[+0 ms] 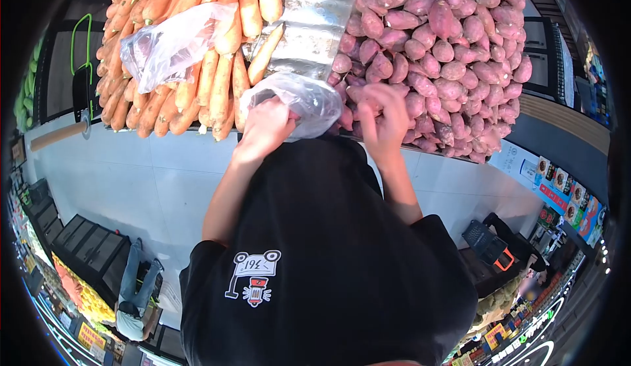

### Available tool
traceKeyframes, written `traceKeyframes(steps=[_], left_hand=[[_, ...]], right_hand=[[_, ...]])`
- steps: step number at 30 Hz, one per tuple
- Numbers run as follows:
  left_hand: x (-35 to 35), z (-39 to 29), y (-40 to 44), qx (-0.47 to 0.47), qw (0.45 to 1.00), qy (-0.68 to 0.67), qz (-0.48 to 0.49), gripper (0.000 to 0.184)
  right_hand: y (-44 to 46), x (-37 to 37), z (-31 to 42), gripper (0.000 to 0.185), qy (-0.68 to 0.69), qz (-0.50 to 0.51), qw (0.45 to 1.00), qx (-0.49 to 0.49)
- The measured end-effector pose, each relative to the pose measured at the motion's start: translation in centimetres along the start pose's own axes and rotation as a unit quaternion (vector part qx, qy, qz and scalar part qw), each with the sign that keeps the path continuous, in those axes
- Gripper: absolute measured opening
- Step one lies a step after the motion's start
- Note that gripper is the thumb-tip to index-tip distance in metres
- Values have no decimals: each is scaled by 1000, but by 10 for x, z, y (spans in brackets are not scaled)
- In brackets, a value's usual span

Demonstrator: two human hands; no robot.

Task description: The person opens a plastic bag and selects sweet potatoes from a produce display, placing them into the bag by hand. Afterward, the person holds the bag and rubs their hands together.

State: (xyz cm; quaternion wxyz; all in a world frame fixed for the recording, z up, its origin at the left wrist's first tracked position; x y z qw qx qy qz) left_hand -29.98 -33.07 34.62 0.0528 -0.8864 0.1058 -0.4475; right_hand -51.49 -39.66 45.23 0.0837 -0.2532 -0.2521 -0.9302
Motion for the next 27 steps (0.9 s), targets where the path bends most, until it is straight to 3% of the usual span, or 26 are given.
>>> traceKeyframes(steps=[4,8,11,18,20,24,25,27], left_hand=[[46,-14,-27,43,992,-120,-16,25],[41,3,-53,82,917,-388,-34,33],[44,-1,-60,65,917,-392,-39,44],[49,-32,-54,10,932,-347,-104,69],[55,-35,-53,-19,942,-304,-138,68],[35,-14,-42,-32,920,-354,-165,59],[31,-16,-38,-15,934,-328,-143,35],[33,-27,-38,-32,984,-132,-112,21]], right_hand=[[-14,-45,41,33,125,182,975,-31],[-19,-76,61,52,66,226,972,23],[-24,-84,63,65,64,256,964,30],[-25,-80,61,48,3,235,969,78],[-18,-71,52,36,-10,215,975,55],[6,-46,26,43,-53,52,996,57],[8,-41,19,44,-74,34,995,55],[22,-29,16,47,-129,-11,987,91]])
Point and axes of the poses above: each hand's wrist, its own y-axis towards the middle knuckle, its own x-axis out of the back of the hand, z = x × y, the point moved 9 cm from there along y, towards the middle knuckle, and after that the axes turned 6 degrees about -x, right-handed, at the moved point
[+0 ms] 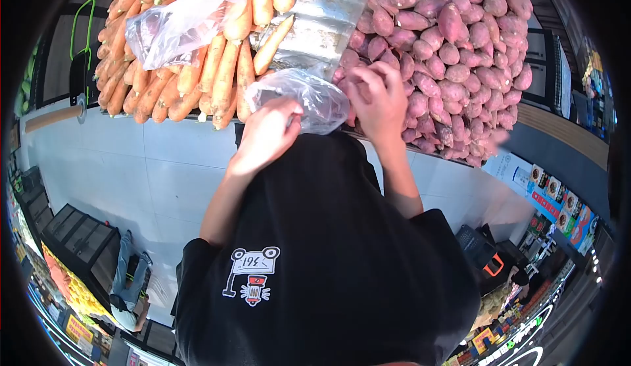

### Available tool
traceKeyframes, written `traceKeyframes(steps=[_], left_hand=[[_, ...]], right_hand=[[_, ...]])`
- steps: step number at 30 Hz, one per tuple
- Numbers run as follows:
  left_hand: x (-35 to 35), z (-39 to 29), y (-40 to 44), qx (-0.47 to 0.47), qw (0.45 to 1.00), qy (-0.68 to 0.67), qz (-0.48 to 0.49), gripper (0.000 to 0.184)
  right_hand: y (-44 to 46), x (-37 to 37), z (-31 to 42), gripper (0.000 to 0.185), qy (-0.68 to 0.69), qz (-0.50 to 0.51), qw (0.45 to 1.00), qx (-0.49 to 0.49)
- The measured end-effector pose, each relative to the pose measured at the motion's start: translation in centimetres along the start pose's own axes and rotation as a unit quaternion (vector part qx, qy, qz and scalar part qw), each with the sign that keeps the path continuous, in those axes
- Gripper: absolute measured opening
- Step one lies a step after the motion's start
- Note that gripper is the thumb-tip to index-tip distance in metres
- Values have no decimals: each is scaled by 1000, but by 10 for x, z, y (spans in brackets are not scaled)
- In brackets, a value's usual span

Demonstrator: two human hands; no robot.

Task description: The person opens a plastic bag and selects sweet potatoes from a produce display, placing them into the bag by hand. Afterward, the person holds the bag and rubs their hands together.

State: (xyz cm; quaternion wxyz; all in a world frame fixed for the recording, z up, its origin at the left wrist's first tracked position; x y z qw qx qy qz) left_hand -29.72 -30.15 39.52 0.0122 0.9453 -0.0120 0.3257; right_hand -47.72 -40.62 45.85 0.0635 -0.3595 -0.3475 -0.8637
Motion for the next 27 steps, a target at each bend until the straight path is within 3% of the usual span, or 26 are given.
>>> traceKeyframes(steps=[1,3,6,12,14,15,18,19,21,24,25,26,27], left_hand=[[0,-5,-2,-14,995,99,26,14],[2,-3,-7,12,994,100,46,10],[-4,12,-16,-11,994,104,39,11],[-47,39,-2,-74,979,175,75,17],[-52,32,3,-94,974,198,59,23],[-56,30,6,-85,975,177,101,26],[-64,24,3,-70,971,117,196,34],[-67,33,0,-22,981,33,192,35],[-74,52,-9,76,973,-133,171,36],[-74,39,-15,26,980,8,197,32],[-78,41,-20,8,977,66,204,32],[-76,36,-28,-117,976,164,83,25],[-73,36,-31,-100,971,194,101,21]], right_hand=[[2,1,-4,43,-40,35,999,-6],[1,-7,-13,37,-108,110,988,-8],[-7,-17,-26,26,-139,136,981,-14],[-12,-23,-31,25,-137,141,980,-9],[-10,-16,-23,19,-88,138,986,-16],[-10,-13,-17,17,-63,136,989,-19],[-16,-23,27,23,219,174,960,6],[-37,-49,32,24,340,247,898,-133],[-60,-87,54,23,413,353,810,-221],[-87,-142,40,21,376,416,812,-164],[-81,-137,35,20,315,416,841,-146],[-78,-134,30,21,209,399,889,-83],[-78,-133,24,21,99,374,922,-20]])
Point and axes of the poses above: each hand's wrist, its own y-axis towards the middle knuckle, its own x-axis out of the back of the hand, z = x × y, the point moved 9 cm from there along y, towards the middle knuckle, and after that the axes turned 6 degrees about -x, right-handed, at the moved point
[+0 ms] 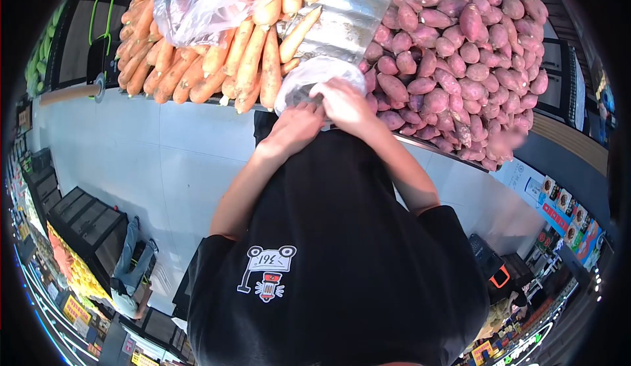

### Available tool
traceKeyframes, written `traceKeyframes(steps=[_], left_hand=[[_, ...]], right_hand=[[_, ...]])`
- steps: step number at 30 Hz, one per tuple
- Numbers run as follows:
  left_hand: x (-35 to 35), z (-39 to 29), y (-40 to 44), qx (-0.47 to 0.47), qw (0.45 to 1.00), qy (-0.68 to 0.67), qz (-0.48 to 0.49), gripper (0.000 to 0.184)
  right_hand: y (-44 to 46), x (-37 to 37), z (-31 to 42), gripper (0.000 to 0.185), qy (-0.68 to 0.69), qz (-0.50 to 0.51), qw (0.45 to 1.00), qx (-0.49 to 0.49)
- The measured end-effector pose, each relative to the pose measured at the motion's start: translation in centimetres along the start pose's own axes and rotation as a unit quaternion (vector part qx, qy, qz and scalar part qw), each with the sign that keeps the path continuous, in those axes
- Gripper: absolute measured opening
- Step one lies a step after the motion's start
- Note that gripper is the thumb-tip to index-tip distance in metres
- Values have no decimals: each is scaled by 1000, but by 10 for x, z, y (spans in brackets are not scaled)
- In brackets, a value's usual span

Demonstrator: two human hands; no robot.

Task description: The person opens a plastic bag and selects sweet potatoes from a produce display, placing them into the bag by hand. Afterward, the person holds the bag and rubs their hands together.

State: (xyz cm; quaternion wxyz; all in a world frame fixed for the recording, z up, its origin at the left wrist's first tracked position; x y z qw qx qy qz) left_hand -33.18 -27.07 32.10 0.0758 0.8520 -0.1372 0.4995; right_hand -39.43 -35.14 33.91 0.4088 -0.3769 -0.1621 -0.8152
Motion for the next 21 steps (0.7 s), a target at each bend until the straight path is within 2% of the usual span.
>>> traceKeyframes(steps=[1,2,3,6,10,11,14,15,16,17,19,20,21], left_hand=[[5,-4,-2,15,999,23,27,17],[6,-8,-4,29,997,47,52,14],[17,-17,-6,22,995,97,7,8],[26,-28,-11,39,982,178,55,16],[61,-48,-12,45,972,226,38,17],[66,-50,-12,37,973,225,23,16],[69,-50,-11,-4,977,214,15,15],[67,-50,-12,-28,982,186,14,15],[65,-50,-13,-37,983,178,11,14],[56,-47,-15,-33,982,184,19,13],[49,-45,-17,-57,986,151,46,14],[53,-47,-19,-70,985,141,66,16],[52,-45,-22,-78,988,117,57,19]], right_hand=[[0,9,1,30,-98,-69,992,35],[1,11,-12,33,-129,-48,990,12],[3,21,-11,29,-142,-57,988,24],[8,40,3,17,-164,-73,983,28],[12,57,13,10,-196,-104,975,-2],[15,48,12,10,-255,-110,960,10],[22,-6,11,9,-346,-41,936,56],[23,-29,-1,12,-336,-28,939,69],[22,-49,-11,14,-330,-98,935,83],[28,-110,-75,12,-324,37,945,4],[28,-89,-40,15,-379,-6,925,-9],[28,-105,-60,18,-341,7,939,-30],[29,-111,-65,20,-359,29,931,-56]])
Point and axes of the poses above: each hand's wrist, its own y-axis towards the middle knuckle, its own x-axis out of the back of the hand, z = x × y, the point moved 9 cm from there along y, towards the middle knuckle, and after that the axes turned 6 degrees about -x, right-handed, at the moved point
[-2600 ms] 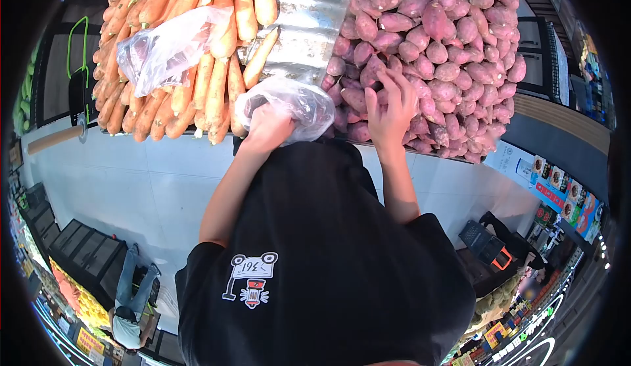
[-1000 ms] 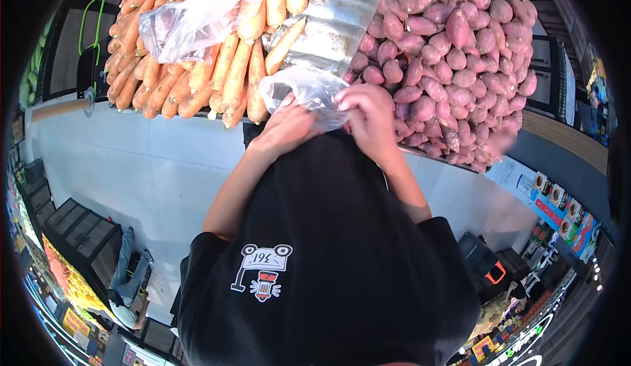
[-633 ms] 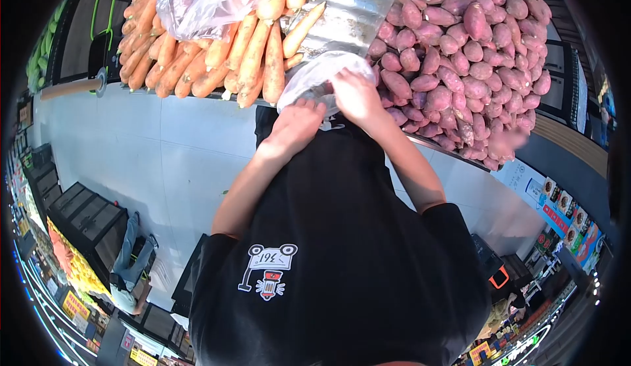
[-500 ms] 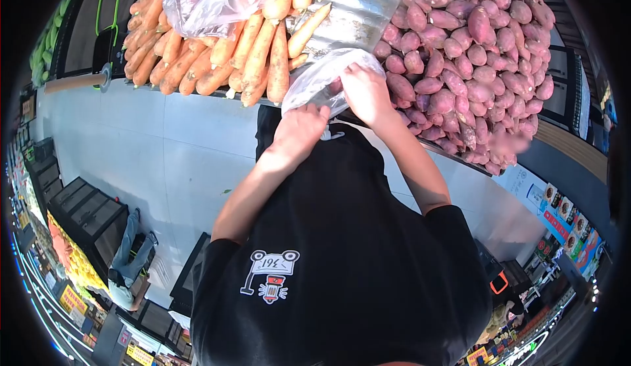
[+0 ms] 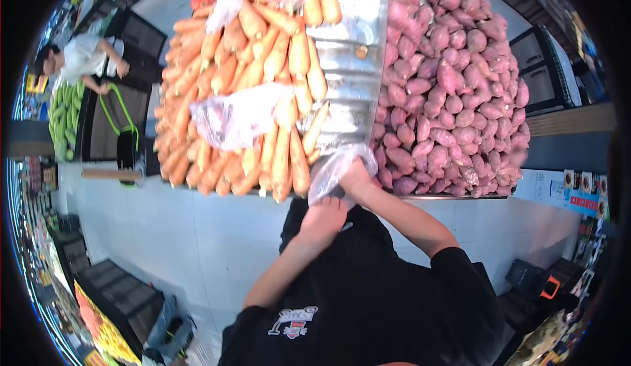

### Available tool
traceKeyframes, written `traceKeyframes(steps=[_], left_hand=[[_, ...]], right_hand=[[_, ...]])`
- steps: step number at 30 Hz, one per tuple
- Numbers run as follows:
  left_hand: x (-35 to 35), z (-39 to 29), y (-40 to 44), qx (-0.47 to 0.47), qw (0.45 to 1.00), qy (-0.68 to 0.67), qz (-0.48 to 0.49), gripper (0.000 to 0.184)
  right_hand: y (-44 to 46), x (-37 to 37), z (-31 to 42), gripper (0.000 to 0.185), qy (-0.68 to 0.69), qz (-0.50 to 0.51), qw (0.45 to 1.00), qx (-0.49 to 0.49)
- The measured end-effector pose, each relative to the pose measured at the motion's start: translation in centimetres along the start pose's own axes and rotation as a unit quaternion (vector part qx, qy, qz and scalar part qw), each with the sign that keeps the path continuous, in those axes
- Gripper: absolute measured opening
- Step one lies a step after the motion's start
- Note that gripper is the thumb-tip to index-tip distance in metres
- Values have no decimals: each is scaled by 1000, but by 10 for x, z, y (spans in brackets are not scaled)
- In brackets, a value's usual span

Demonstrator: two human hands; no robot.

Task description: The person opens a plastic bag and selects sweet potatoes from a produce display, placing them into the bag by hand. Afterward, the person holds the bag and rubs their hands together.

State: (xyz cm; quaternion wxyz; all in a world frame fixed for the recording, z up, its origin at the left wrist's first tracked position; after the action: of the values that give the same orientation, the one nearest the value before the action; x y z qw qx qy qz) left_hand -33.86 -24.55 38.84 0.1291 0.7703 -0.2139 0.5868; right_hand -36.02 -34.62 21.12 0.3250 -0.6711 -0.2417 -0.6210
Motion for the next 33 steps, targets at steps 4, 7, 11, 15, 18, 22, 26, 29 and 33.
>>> traceKeyframes(steps=[4,7,11,15,18,22,26,29,33], left_hand=[[22,0,-10,-59,992,-78,-85,26],[57,5,-16,-89,966,-112,-216,31],[52,40,-27,0,974,-55,-220,33],[32,63,-27,67,987,-63,-130,39],[7,80,-29,73,989,-102,-81,41],[-17,96,-30,63,988,-120,-76,42],[-26,118,-27,119,928,-349,-59,33],[-54,138,-28,165,708,-677,-115,21],[-61,143,-29,258,430,-860,-93,18]], right_hand=[[-2,1,4,28,-98,65,992,-49],[-1,-18,3,34,-150,114,981,-38],[-5,-12,12,35,-161,129,978,-42],[-4,-9,10,29,-159,82,981,-77],[-5,-28,-1,28,-97,183,974,-91],[-16,25,-11,46,117,195,960,-165],[-34,119,-4,47,254,232,922,-180],[-32,124,-7,49,363,197,902,-126],[-36,162,0,52,586,221,779,-24]])
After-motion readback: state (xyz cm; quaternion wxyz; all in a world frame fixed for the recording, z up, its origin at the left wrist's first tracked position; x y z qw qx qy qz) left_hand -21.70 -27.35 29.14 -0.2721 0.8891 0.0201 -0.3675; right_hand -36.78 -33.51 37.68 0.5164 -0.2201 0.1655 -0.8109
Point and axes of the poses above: each hand's wrist, its own y-axis towards the middle knuckle, its own x-axis out of the back of the hand, z = x × y, the point moved 9 cm from there along y, towards the middle knuckle, and after that the axes turned 6 degrees about -x, right-handed, at the moved point
